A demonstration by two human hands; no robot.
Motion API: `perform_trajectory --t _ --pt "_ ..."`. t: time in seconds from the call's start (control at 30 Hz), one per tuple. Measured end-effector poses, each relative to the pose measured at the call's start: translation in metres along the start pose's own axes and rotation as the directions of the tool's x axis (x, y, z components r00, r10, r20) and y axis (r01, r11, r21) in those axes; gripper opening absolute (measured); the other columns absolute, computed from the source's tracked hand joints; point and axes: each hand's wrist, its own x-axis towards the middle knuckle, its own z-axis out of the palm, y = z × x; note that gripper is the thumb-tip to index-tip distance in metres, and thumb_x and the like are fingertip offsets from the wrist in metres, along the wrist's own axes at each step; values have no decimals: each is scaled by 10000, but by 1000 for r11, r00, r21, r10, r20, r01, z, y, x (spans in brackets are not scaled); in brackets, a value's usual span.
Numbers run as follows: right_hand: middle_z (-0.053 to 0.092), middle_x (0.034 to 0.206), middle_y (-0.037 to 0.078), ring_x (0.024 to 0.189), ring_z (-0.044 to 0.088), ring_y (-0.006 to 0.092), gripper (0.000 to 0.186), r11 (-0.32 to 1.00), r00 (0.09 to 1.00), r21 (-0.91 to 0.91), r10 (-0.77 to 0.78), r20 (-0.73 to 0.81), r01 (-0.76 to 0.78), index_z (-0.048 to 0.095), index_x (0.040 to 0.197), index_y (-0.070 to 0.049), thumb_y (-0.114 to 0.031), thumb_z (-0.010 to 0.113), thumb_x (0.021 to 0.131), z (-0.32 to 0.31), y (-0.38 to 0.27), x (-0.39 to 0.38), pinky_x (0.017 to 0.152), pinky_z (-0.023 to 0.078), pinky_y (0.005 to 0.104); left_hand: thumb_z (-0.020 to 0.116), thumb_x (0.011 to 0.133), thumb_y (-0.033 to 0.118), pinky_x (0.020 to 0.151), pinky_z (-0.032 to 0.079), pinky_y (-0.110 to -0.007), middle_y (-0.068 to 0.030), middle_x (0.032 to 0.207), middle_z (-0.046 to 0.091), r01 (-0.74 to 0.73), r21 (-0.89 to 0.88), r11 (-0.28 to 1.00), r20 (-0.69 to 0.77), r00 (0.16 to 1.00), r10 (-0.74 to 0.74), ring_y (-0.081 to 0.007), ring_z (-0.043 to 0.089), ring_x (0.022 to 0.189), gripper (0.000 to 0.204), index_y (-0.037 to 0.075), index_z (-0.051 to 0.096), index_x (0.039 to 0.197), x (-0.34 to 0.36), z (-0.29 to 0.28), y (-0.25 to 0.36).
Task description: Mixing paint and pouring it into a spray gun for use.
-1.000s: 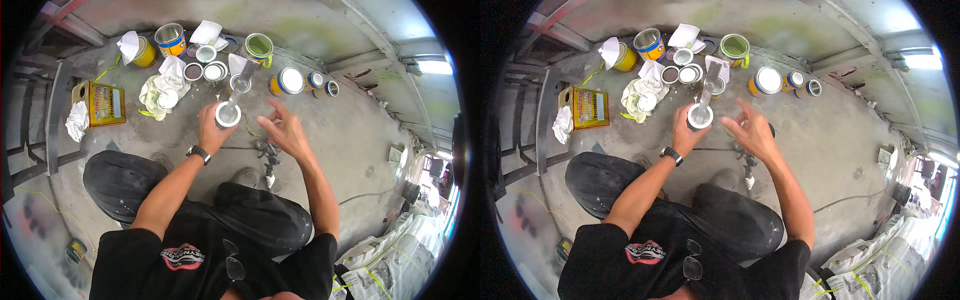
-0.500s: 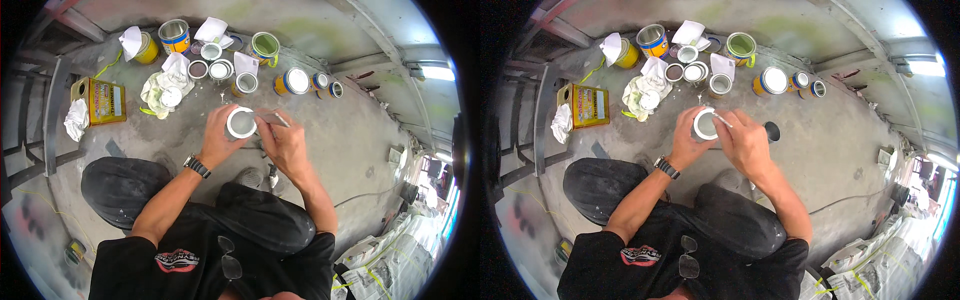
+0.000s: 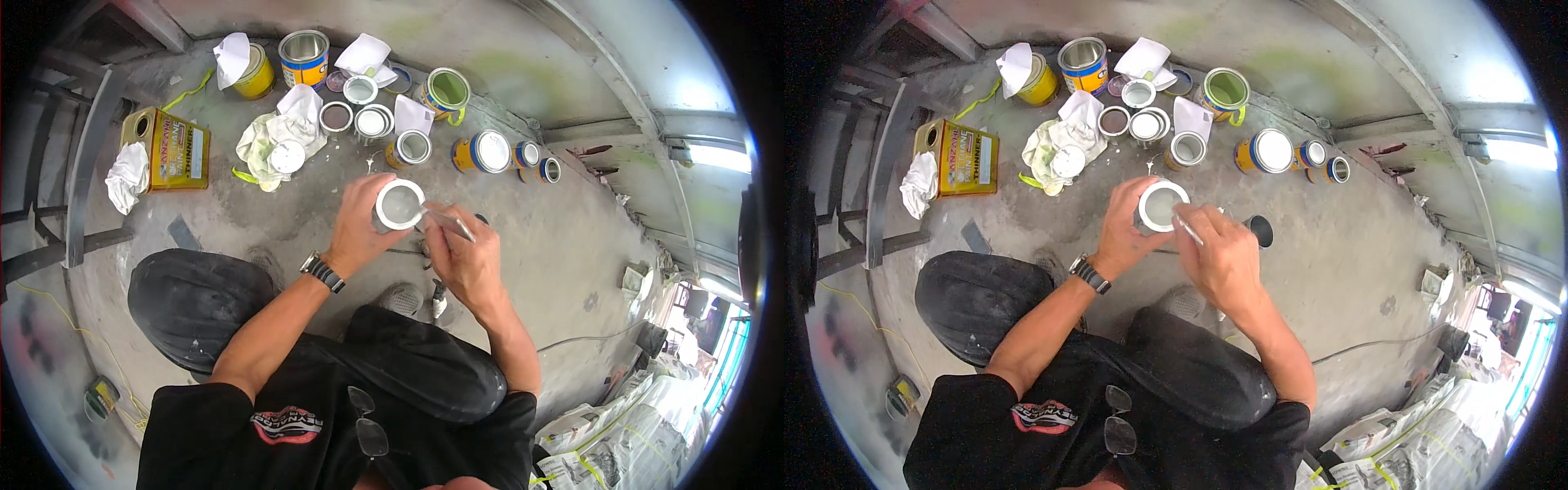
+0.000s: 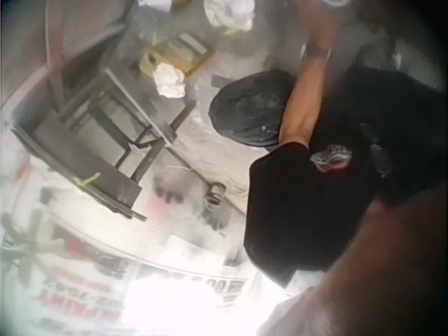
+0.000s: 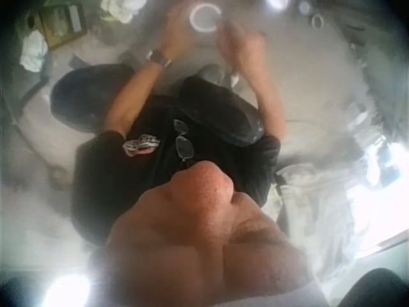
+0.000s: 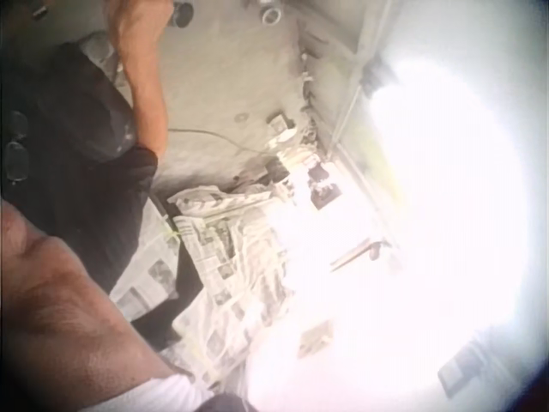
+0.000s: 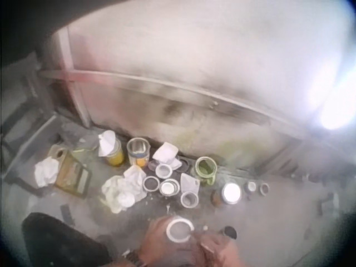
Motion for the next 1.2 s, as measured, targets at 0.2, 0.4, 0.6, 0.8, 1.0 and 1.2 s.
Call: perform_trajectory --t 0.2,0.4,0.6,0.8,1.0,1.2 --pt "672 864 121 770 678 311 305 994 993 -18 -110 -51 110 675 1111 -53 -11 719 812 2 11 1 790 541 444 886 634 129 1051 432 -443 -128 1359 560 0 -10 1000 -8 1000 0 -339 520 1241 814 55 521 1358 1 4 0" --pt "672 862 86 814 677 290 303 989 991 -54 -135 6 136 678 1097 -63 -15 724 802 0 8 1 1100 370 583 881 644 137 1038 425 -451 -151 1316 562 2 -8 1000 -9 1000 -2 -363 507 1221 781 40 529 1335 2 2 -1" --pt "660 872 83 846 675 282 342 984 988 -96 -146 42 149 672 1105 -71 -13 735 774 1 10 2 1148 286 607 878 629 117 1041 424 -450 -142 1324 557 23 -7 1000 11 1000 -23 -360 502 1223 800 57 524 1344 3 2 -1" --pt "671 915 82 885 681 270 365 983 990 -122 -136 20 137 667 1123 -80 -13 733 770 2 11 4 1163 241 626 873 636 99 1046 419 -453 -143 1333 550 -3 12 1000 22 1000 2 -359 495 1233 804 60 510 1352 3 2 -1" --pt "689 963 79 913 687 264 406 976 989 -162 -146 10 146 667 1134 -86 -3 748 745 1 16 2 1172 217 635 878 637 103 1047 417 -460 -148 1325 549 17 -30 999 -25 1000 -18 -360 493 1232 793 47 513 1339 7 3 -2" --pt "684 1010 75 962 683 260 521 979 986 -116 -163 44 167 664 1148 -86 1 777 647 -3 14 3 1180 195 648 887 628 105 1032 423 -460 -147 1308 560 4 -31 1000 -45 999 -5 -366 498 1222 798 44 516 1332 10 0 -1"
